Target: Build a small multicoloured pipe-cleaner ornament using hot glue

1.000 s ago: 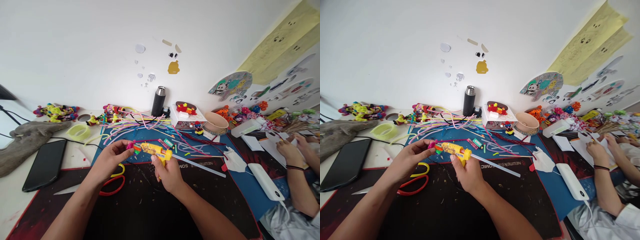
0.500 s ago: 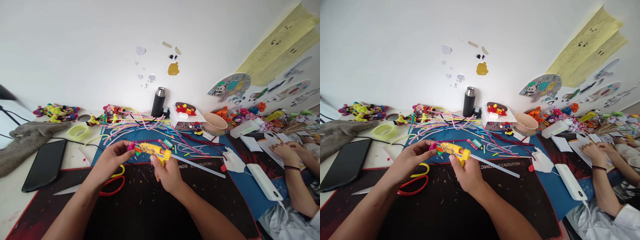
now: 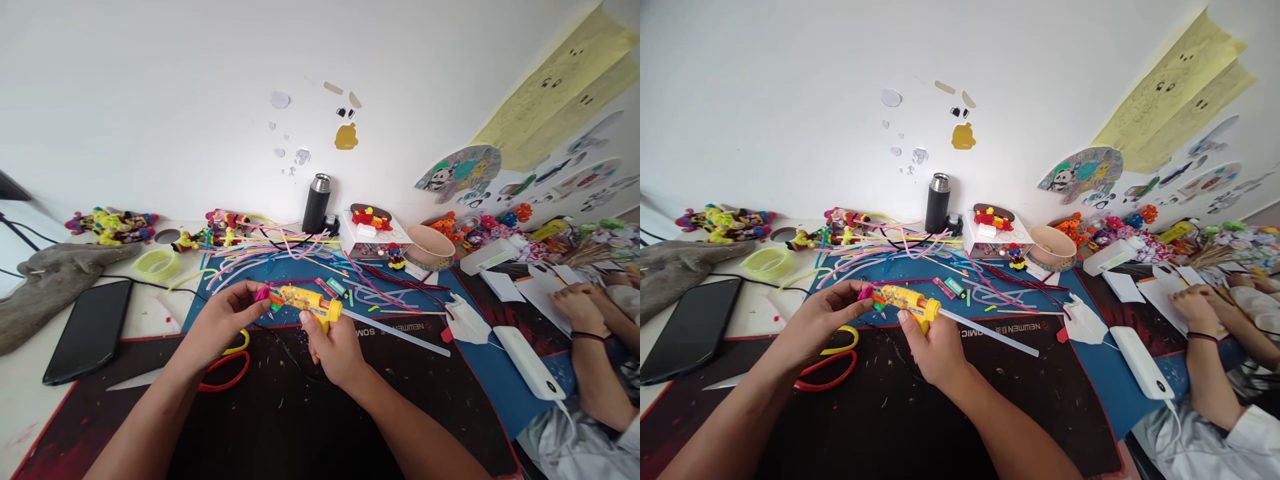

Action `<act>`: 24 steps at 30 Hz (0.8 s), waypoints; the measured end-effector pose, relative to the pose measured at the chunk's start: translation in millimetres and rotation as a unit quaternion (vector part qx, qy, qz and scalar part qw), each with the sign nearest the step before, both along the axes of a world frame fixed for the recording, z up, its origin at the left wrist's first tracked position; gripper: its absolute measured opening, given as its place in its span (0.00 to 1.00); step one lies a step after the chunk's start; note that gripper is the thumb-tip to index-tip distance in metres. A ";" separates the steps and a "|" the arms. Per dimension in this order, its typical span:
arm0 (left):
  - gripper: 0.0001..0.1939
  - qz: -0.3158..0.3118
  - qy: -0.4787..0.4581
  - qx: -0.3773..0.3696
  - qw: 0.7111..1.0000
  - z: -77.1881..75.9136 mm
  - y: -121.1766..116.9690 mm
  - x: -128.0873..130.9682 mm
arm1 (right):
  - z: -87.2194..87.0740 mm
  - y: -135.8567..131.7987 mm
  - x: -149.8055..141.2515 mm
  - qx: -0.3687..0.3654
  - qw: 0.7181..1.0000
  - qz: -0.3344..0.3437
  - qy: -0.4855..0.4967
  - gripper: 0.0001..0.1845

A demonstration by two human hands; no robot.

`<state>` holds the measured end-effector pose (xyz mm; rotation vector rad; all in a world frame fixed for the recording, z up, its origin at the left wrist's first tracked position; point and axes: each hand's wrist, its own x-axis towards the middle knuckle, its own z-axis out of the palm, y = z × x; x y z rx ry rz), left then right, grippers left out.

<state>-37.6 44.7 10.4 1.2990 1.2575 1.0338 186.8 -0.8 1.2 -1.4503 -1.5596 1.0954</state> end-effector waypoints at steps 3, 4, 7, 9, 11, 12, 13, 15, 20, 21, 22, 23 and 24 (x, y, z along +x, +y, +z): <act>0.27 -0.002 -0.002 -0.001 1.000 -2.3 -0.3 -0.6 | 1.6 -0.5 -0.9 -0.002 1.000 -0.003 -0.001 0.35; 0.27 -0.003 -0.002 -0.002 1.000 -3.1 -0.5 -0.9 | 1.9 -0.6 -1.2 -0.003 1.000 -0.004 -0.001 0.35; 0.26 -0.003 0.003 0.004 1.000 -4.2 -0.8 -1.5 | 1.5 -1.0 -2.0 -0.004 1.000 -0.005 0.003 0.35; 0.26 -0.002 0.011 0.008 1.000 -3.6 -0.8 -1.6 | 0.3 -1.3 -2.1 -0.005 1.000 -0.005 0.004 0.34; 0.26 -0.004 0.015 0.009 1.000 -3.1 -0.7 -1.8 | -1.2 -1.7 -1.9 -0.006 1.000 -0.004 0.004 0.34; 0.26 -0.005 0.016 0.009 1.000 -3.3 -0.5 -2.1 | -1.9 -1.9 -1.7 -0.007 1.000 -0.002 0.004 0.34; 0.25 -0.006 0.017 0.011 1.000 -3.7 -0.3 -2.4 | -2.5 -2.1 -1.6 -0.008 1.000 -0.001 0.007 0.34; 0.24 -0.006 0.019 0.017 1.000 -5.6 0.2 -3.2 | -3.3 -2.3 -1.7 -0.009 1.000 0.003 0.020 0.34; 0.24 -0.005 0.019 0.020 1.000 -10.8 1.6 -4.7 | -2.0 -2.2 -3.2 -0.016 0.998 0.016 0.060 0.34; 0.24 -0.005 0.019 0.019 1.000 -11.5 1.8 -4.9 | -1.4 -2.1 -3.4 -0.019 0.998 0.016 0.066 0.34; 0.24 -0.004 0.019 0.018 1.000 -12.0 1.8 -5.1 | -1.0 -1.9 -3.5 -0.023 0.997 0.015 0.071 0.34; 0.23 -0.004 0.019 0.018 1.000 -12.3 1.8 -5.2 | -0.6 -1.7 -3.4 -0.027 0.997 0.014 0.076 0.34; 0.23 -0.003 0.019 0.018 1.000 -12.4 1.8 -5.4 | -0.6 -1.5 -3.2 -0.031 0.996 0.014 0.082 0.34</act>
